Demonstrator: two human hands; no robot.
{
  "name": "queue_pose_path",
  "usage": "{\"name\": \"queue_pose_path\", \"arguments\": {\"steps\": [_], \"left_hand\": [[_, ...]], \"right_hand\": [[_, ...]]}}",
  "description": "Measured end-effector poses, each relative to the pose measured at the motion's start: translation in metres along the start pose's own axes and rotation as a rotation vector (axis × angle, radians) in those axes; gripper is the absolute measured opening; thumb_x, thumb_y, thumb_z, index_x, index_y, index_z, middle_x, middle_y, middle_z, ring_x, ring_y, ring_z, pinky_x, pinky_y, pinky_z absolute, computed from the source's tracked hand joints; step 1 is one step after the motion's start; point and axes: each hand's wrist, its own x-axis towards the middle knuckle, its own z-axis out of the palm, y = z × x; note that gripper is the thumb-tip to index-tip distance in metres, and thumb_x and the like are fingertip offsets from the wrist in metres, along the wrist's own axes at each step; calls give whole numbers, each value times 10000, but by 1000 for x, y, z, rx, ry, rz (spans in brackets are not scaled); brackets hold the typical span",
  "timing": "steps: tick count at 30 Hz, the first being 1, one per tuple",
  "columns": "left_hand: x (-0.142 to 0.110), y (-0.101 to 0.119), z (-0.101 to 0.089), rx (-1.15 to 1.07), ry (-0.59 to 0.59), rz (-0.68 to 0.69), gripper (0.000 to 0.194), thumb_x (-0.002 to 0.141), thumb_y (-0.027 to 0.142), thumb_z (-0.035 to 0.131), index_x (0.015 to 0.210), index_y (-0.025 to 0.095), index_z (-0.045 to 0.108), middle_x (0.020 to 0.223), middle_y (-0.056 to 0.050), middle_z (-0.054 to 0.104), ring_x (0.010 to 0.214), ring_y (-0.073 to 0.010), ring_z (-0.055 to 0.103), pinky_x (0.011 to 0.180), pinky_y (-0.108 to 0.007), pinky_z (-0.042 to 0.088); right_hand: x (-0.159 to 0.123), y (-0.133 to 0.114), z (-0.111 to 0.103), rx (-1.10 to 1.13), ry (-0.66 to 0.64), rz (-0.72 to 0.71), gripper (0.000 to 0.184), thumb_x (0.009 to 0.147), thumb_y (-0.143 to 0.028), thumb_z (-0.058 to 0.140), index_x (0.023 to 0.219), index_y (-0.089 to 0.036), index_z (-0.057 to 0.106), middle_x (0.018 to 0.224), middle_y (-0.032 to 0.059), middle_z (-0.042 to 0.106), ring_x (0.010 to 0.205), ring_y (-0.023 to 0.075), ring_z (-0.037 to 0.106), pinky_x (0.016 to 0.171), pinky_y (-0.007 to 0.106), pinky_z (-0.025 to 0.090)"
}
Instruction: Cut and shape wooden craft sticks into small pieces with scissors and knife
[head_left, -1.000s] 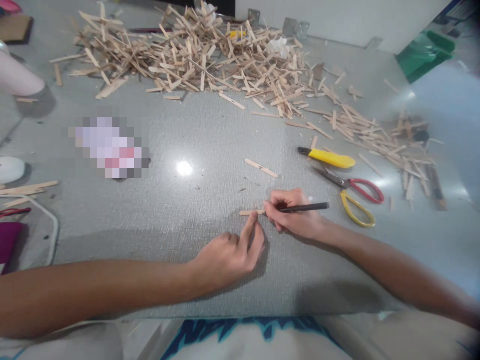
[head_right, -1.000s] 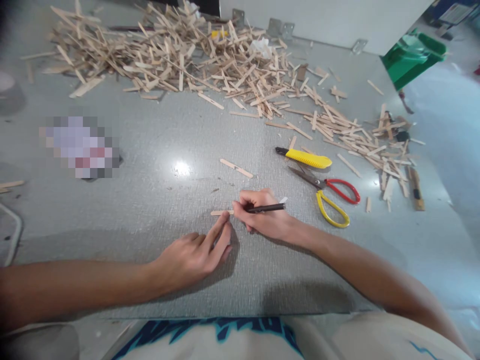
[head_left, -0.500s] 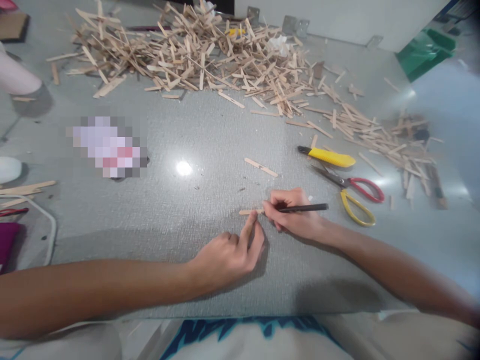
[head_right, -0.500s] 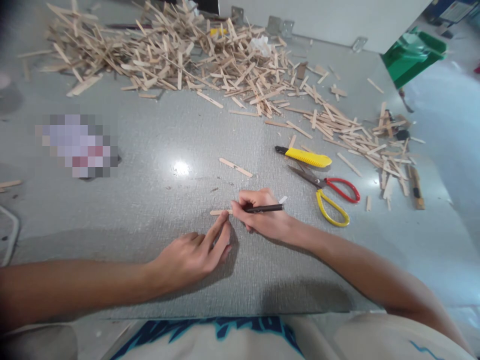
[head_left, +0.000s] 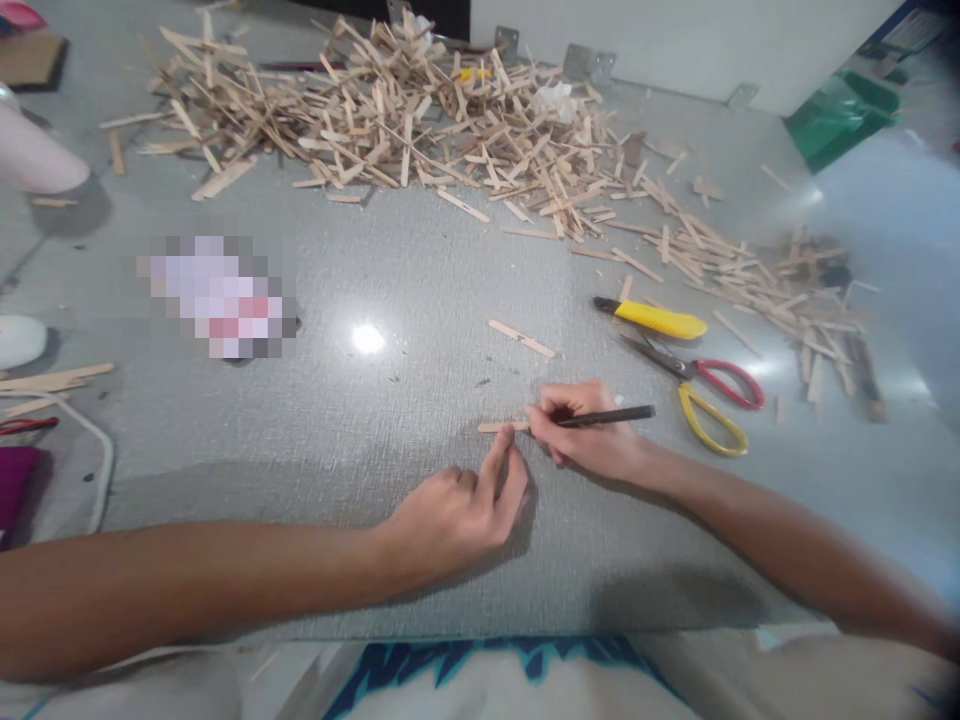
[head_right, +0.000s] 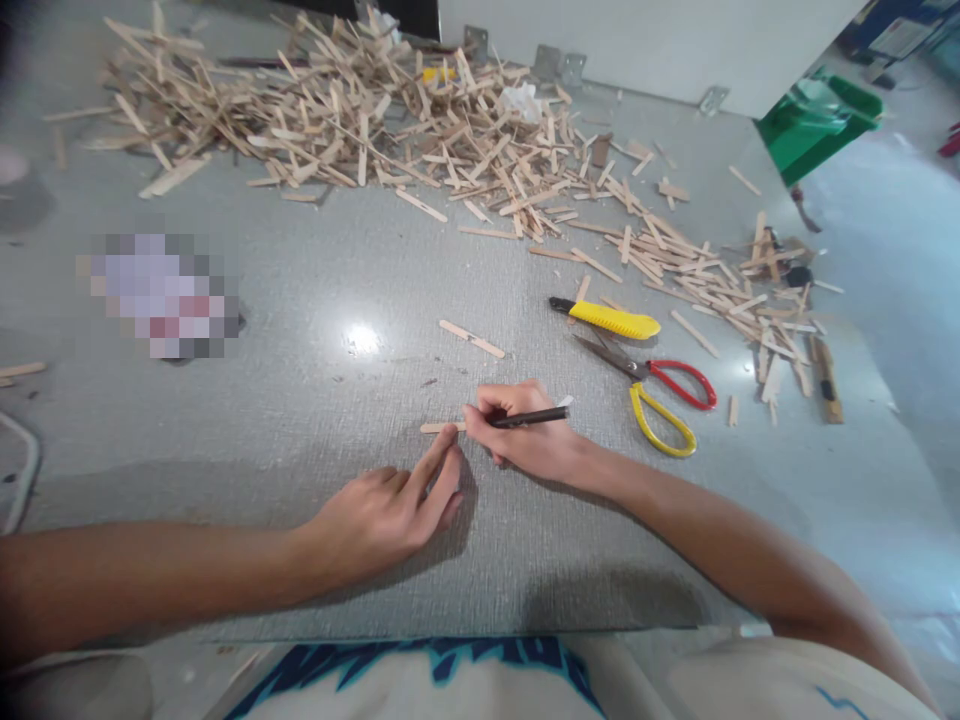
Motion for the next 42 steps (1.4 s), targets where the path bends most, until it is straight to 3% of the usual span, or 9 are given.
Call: {"name": "queue_pose_path", "arguments": {"steps": [8, 26, 42], "left_hand": [[-3, 1, 1, 1, -18, 2, 276, 1039, 181, 587, 1147, -19, 743, 1272, -365, 740, 373, -109, 521, 365, -296, 454], [-3, 1, 1, 3, -15, 7, 284, 1025, 190, 602, 1152, -19, 745, 1271, -372, 736, 376, -116, 525, 368, -301, 445], [-2, 2, 2, 15, -16, 4, 284, 1043, 184, 561, 1146, -15, 734, 1273, -373, 732, 372, -118, 518, 365, -300, 445]], "right_hand": [[-1, 4, 1, 30, 18, 32, 431, 1056, -390, 637, 673, -218, 540, 464, -36, 591, 382, 102, 552, 415, 215, 412], [-1, 1, -1, -16, -6, -15, 455, 1052, -347, 645, 635, -215, 521, 472, -32, 601, 405, 91, 536, 452, 221, 400], [-1, -1, 1, 29, 27, 30, 429, 1038, -349, 637, 648, -221, 511, 457, -37, 584, 379, 94, 542, 416, 205, 411]]}}
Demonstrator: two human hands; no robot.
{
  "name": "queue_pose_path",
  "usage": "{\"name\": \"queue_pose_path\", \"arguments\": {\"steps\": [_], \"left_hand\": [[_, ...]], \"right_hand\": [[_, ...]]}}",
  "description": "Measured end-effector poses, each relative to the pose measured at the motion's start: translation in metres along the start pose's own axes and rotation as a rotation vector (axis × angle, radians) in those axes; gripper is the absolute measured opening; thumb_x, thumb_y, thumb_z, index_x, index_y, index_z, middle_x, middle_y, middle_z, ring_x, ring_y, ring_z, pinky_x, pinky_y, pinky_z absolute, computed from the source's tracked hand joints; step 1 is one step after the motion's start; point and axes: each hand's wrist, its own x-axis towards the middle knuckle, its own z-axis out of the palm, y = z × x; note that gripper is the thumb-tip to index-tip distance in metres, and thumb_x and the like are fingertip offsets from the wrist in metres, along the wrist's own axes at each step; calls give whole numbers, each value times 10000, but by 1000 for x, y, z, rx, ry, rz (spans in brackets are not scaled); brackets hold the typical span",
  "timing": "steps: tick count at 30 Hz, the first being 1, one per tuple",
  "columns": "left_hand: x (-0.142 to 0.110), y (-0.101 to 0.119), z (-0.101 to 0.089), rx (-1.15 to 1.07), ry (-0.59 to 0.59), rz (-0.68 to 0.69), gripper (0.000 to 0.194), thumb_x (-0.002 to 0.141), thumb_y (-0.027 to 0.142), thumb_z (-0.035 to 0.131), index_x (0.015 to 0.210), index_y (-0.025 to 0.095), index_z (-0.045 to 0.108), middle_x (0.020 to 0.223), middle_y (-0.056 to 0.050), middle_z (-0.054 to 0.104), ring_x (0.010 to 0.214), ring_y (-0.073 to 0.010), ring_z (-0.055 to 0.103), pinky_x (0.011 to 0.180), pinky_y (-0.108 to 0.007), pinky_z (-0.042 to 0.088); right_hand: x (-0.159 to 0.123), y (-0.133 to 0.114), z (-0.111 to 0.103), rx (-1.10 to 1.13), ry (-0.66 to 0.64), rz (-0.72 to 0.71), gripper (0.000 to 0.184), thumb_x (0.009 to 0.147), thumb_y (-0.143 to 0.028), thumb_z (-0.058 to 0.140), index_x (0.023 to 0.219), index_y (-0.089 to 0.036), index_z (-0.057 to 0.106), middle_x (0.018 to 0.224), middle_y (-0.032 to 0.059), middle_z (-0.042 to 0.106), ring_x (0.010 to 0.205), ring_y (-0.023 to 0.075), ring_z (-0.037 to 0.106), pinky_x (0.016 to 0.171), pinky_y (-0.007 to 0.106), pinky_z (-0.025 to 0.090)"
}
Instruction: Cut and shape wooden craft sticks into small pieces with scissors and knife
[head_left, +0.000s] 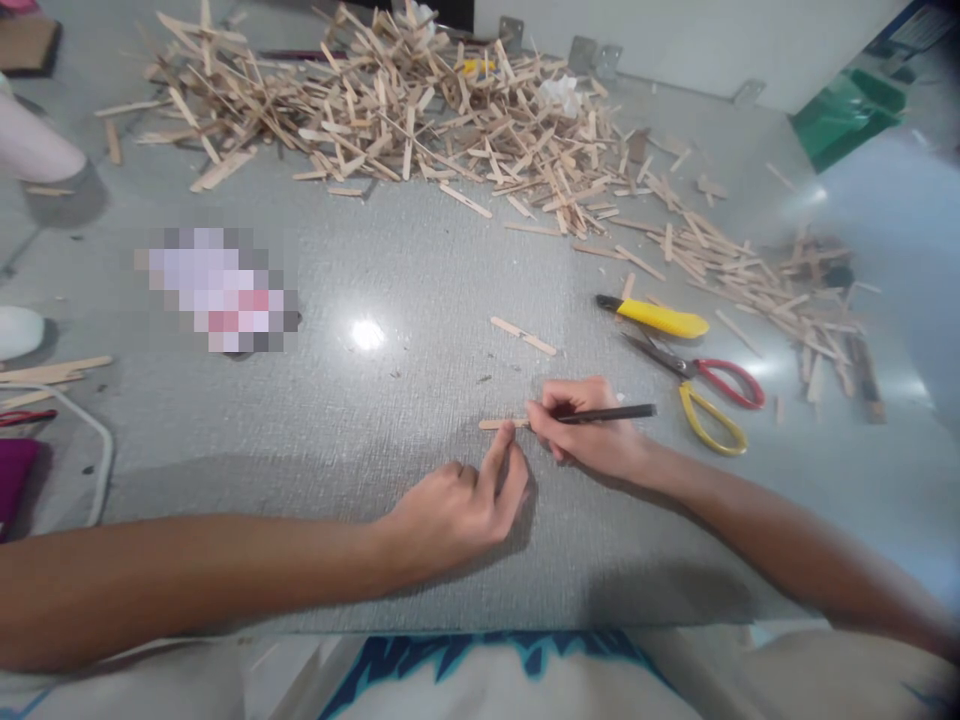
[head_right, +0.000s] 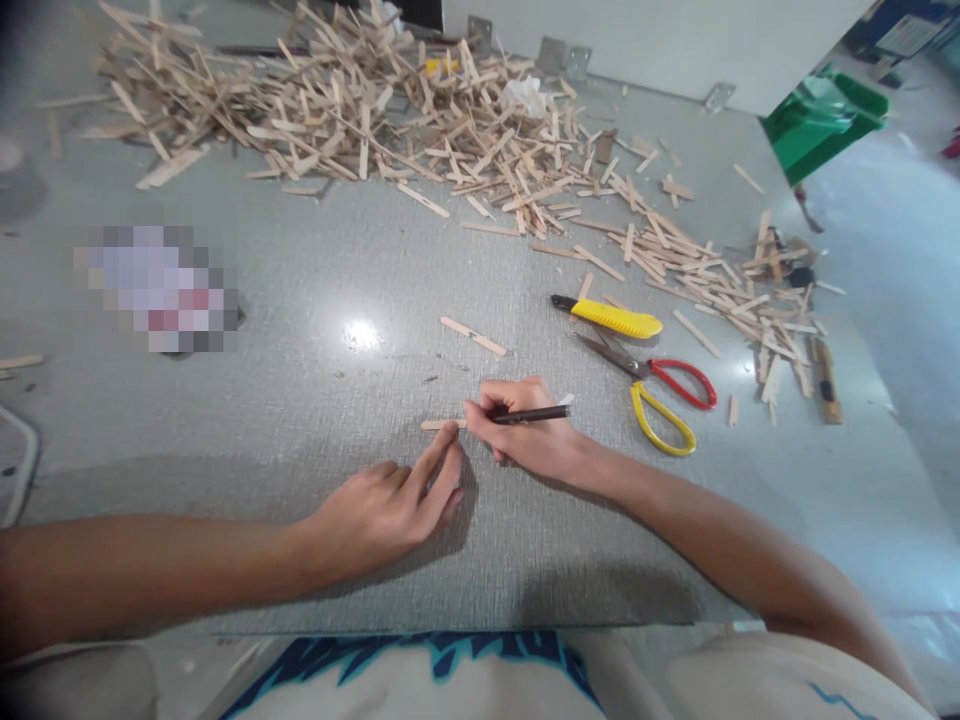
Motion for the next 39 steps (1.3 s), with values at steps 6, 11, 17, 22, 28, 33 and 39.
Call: {"name": "queue_pose_path", "arguments": {"steps": [6, 11, 17, 22, 28, 33, 39], "left_hand": [[-1, -1, 0, -13, 7, 11, 288, 1041, 190, 576, 1136, -29, 737, 1256, -375, 735, 367, -119, 513, 352, -298, 442], [0, -1, 1, -8, -25, 2, 282, 1030, 177, 577, 1155, -16, 741, 1284, -367, 727, 372, -116, 527, 355, -289, 448], [1, -2, 0, -6, -4, -8, 305, 1061, 193, 539, 1129, -25, 741, 1258, -372, 735, 358, -123, 523, 338, -300, 441], [1, -2, 1, -13, 5, -12, 327, 1076, 185, 503, 1137, -27, 744, 1252, -365, 741, 355, -121, 528, 340, -298, 443], [3, -2, 0, -10, 8, -15, 330, 1081, 186, 496, 1116, -22, 750, 1231, -360, 751, 352, -125, 532, 334, -299, 439], [3, -3, -1, -14, 6, -15, 333, 1082, 177, 484, 1116, -19, 751, 1240, -356, 750, 356, -129, 539, 336, -304, 443], [3, -3, -1, -9, 4, -4, 327, 1089, 190, 505, 1117, -16, 756, 1235, -360, 750, 359, -117, 527, 343, -294, 444]], "right_hand": [[0, -3, 0, 5, -1, 4, 432, 1040, -364, 626, 652, -227, 494, 457, -45, 563, 384, 102, 548, 414, 211, 388], [0, -3, -1, -5, -15, -5, 417, 1035, -339, 616, 648, -225, 510, 461, -42, 575, 392, 103, 552, 430, 216, 402], [1, -1, -1, 2, -12, -9, 401, 1029, -334, 609, 653, -222, 524, 465, -44, 583, 387, 99, 554, 425, 209, 413], [1, 0, 0, 17, -7, -18, 399, 1008, -325, 618, 639, -225, 505, 448, -52, 561, 375, 94, 550, 415, 198, 403], [2, -3, 0, 11, -8, -18, 391, 995, -321, 610, 630, -225, 504, 446, -42, 564, 376, 99, 550, 416, 203, 404], [2, -3, 0, 42, -15, -16, 386, 993, -323, 612, 638, -231, 489, 462, -40, 570, 390, 107, 554, 422, 213, 410], [1, -3, -1, 53, -16, -5, 389, 1002, -328, 616, 645, -228, 498, 462, -43, 563, 393, 106, 558, 421, 210, 404]]}}
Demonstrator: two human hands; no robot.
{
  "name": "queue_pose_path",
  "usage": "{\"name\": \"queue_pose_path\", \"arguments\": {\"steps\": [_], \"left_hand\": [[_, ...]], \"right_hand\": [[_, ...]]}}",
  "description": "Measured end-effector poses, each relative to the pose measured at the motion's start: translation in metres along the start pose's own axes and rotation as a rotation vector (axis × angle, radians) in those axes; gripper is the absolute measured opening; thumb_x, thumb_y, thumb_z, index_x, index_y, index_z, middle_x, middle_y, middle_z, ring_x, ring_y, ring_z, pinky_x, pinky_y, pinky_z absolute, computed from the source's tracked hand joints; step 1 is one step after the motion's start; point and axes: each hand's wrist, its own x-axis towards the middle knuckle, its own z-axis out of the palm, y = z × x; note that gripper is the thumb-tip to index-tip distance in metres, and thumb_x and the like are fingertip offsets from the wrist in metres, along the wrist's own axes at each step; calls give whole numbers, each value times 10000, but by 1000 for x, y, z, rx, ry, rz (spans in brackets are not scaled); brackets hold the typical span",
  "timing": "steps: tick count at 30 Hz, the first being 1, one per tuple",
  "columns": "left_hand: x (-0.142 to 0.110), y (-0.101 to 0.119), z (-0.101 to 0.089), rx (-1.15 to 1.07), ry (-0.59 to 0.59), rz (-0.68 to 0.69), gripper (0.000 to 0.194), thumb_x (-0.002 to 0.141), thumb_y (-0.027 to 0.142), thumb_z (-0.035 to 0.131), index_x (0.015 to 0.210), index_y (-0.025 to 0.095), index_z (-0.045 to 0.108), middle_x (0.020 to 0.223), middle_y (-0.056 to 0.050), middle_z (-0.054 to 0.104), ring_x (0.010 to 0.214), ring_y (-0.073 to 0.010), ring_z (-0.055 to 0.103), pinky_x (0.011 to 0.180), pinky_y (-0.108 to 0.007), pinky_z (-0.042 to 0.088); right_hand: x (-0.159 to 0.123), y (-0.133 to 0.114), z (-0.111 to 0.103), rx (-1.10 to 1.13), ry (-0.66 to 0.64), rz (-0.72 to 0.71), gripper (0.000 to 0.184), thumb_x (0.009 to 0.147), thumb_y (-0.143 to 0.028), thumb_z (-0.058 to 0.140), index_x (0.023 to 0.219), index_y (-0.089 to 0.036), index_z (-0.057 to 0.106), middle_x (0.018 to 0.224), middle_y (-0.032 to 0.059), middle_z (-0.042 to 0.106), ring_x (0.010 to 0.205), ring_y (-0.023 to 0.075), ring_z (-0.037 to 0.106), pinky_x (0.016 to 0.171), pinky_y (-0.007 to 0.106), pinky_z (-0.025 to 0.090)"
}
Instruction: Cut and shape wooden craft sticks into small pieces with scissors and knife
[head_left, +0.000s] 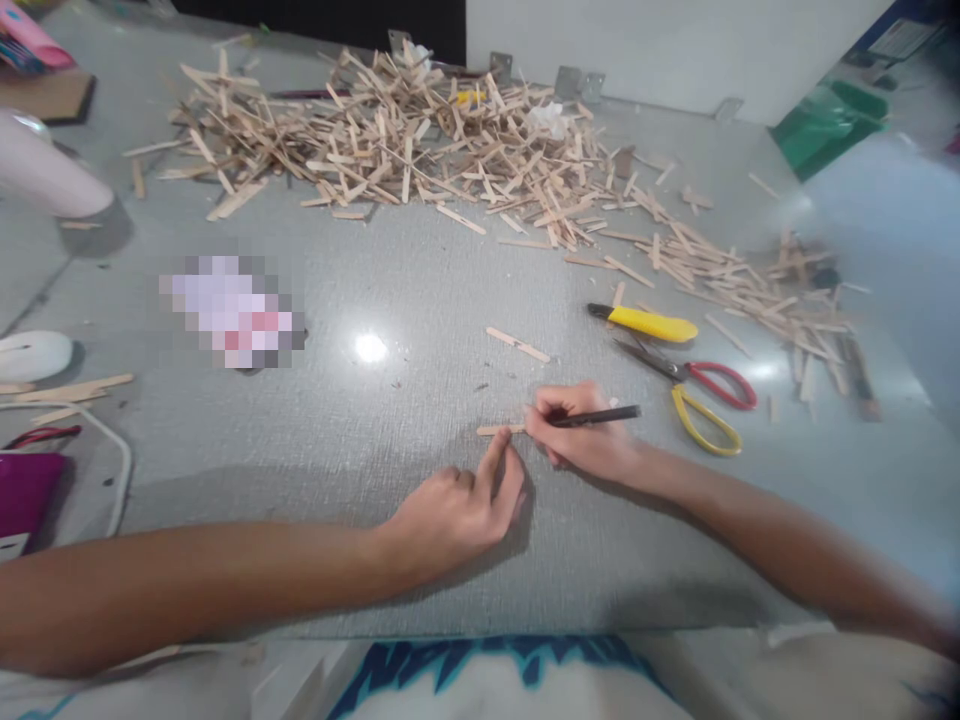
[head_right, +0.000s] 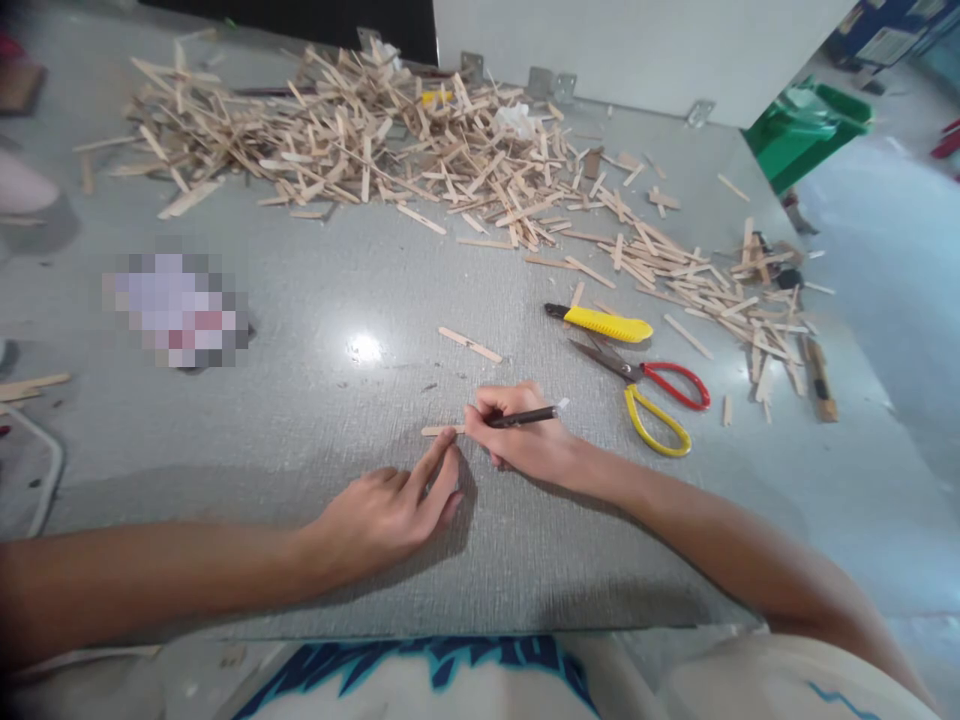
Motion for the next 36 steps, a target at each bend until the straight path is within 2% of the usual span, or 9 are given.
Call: {"name": "queue_pose_path", "arguments": {"steps": [7, 21, 27, 36], "left_hand": [[-1, 1, 1, 0, 15, -7, 348, 1089, 183, 478, 1107, -20, 760, 1234, -354, 751, 357, -132, 538, 338, -305, 449], [0, 1, 1, -21, 22, -13, 366, 1099, 177, 444, 1099, -28, 748, 1225, -371, 743, 345, -143, 537, 324, -316, 448], [0, 0, 1, -6, 5, 0, 338, 1098, 190, 490, 1111, -29, 747, 1229, -373, 743, 351, -116, 532, 335, -289, 439], [1, 1, 1, -3, 7, -5, 339, 1093, 194, 498, 1113, -38, 744, 1218, -378, 747, 349, -127, 532, 326, -304, 444]], "right_hand": [[0, -1, 0, -31, 6, -26, 389, 993, -295, 611, 631, -225, 486, 463, -39, 577, 397, 98, 573, 425, 195, 400], [0, 4, 2, 23, 41, 34, 395, 1009, -333, 645, 652, -219, 522, 455, -42, 590, 357, 93, 555, 373, 180, 425], [0, 4, 3, 46, 50, 42, 395, 1002, -349, 672, 658, -216, 532, 457, -45, 587, 353, 91, 553, 368, 178, 428], [0, 3, 3, 8, 54, 30, 401, 1014, -349, 644, 651, -213, 544, 447, -43, 584, 350, 89, 544, 371, 178, 417]]}}
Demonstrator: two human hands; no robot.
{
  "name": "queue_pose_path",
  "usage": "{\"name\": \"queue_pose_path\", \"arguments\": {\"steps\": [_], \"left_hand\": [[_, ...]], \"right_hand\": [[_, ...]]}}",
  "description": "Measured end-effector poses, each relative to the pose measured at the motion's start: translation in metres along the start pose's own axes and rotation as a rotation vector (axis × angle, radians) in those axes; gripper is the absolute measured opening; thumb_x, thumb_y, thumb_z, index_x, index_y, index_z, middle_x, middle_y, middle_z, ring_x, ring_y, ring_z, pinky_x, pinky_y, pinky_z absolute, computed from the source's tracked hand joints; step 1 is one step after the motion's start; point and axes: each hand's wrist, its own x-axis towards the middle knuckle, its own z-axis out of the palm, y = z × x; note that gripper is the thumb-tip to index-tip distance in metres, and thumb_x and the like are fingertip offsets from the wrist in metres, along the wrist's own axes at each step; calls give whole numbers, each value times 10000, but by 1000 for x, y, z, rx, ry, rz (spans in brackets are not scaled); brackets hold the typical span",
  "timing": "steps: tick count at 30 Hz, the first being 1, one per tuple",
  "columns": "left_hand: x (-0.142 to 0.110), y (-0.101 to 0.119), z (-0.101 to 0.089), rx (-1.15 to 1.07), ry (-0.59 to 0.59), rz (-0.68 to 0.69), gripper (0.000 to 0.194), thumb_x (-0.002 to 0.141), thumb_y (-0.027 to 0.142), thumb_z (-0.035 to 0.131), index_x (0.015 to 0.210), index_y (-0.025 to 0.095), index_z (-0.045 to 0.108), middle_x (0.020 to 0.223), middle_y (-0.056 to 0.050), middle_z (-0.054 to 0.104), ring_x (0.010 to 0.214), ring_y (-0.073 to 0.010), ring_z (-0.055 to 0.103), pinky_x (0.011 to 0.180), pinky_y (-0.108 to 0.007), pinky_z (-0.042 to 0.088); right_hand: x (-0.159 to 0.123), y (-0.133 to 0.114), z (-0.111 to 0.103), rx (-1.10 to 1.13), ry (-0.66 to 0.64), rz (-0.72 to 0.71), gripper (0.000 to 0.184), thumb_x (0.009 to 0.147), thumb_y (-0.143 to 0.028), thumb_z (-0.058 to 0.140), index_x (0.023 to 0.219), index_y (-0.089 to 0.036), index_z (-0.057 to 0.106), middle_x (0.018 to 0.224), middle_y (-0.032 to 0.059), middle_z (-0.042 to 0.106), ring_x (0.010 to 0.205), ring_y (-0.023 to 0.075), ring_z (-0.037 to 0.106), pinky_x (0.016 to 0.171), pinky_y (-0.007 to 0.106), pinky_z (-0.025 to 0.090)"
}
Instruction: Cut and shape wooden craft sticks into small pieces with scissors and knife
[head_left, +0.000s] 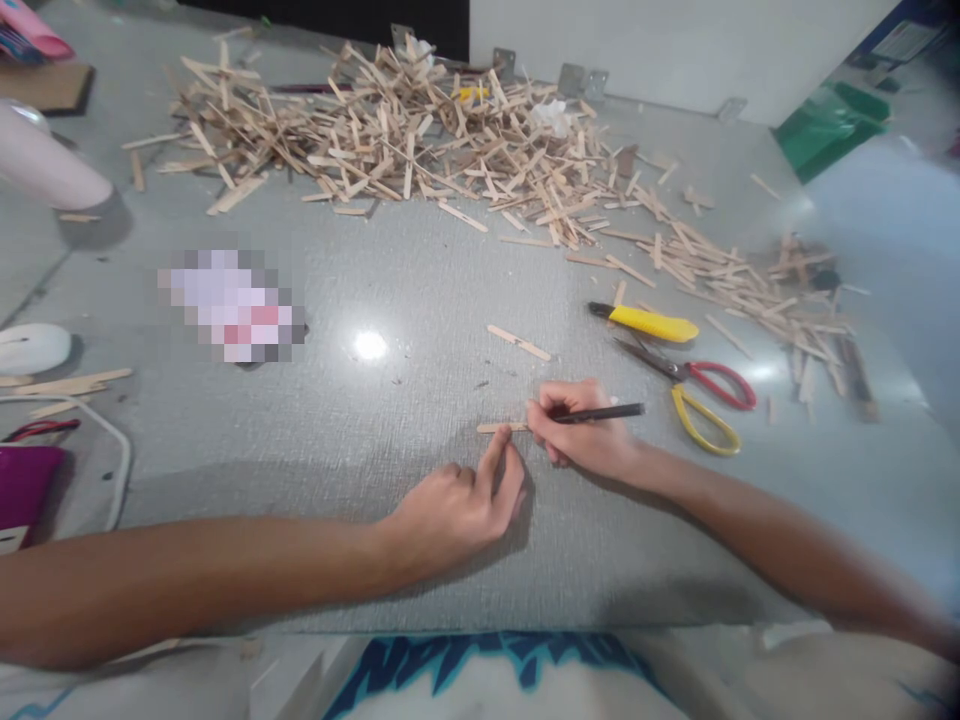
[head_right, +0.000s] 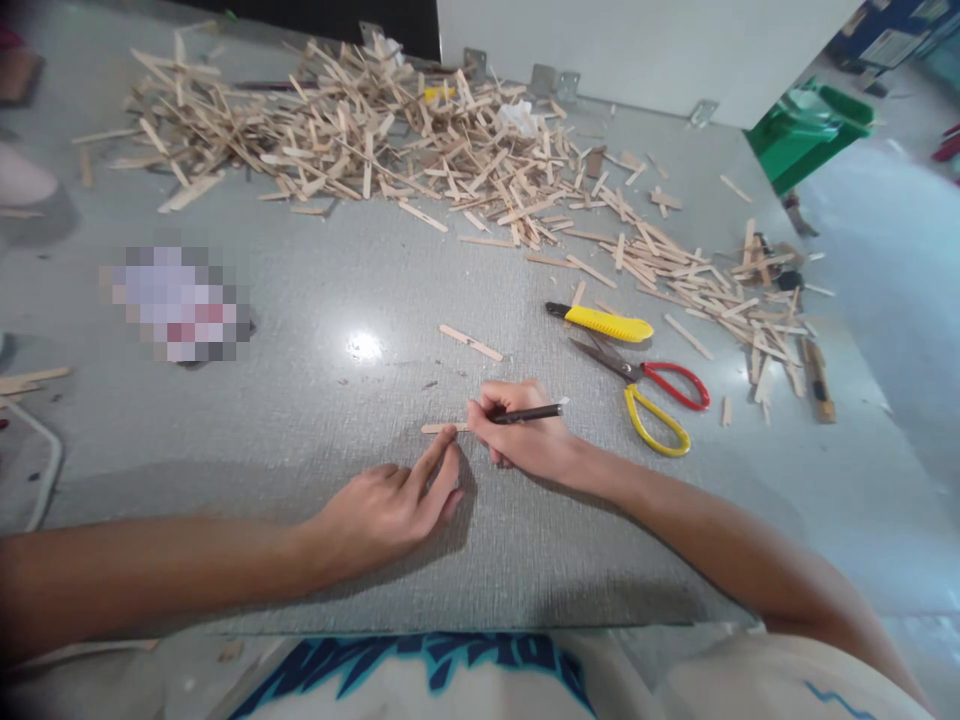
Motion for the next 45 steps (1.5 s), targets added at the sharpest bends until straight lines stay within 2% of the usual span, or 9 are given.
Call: {"name": "queue_pose_path", "arguments": {"steps": [19, 29, 38, 45], "left_hand": [[-2, 0, 2, 9, -18, 9, 332, 1083, 186, 498, 1138, -29, 745, 1242, -376, 739, 350, -123, 531, 338, -299, 441], [-1, 0, 1, -23, -26, 5, 319, 1083, 201, 527, 1144, -43, 723, 1241, -400, 734, 357, -123, 544, 341, -305, 434], [-5, 2, 1, 28, -50, 28, 309, 1055, 222, 567, 1146, -12, 747, 1270, -367, 741, 374, -132, 557, 354, -308, 457], [-3, 0, 1, 23, -37, 27, 319, 1078, 200, 513, 1135, -24, 734, 1256, -373, 745, 372, -131, 537, 350, -316, 457]], "right_hand": [[2, 5, 0, 36, 10, 2, 412, 997, -345, 692, 631, -207, 561, 448, -36, 596, 326, 89, 546, 338, 170, 404], [3, 1, 2, 76, 32, 51, 470, 977, -455, 760, 630, -213, 553, 452, -39, 596, 312, 85, 519, 310, 177, 396], [2, 6, 1, 45, 18, 9, 438, 1035, -373, 673, 651, -218, 530, 454, -50, 573, 333, 81, 518, 351, 184, 398], [1, 5, 0, 24, 15, 11, 432, 1043, -337, 644, 647, -224, 513, 435, -55, 565, 325, 79, 505, 353, 183, 394]]}}
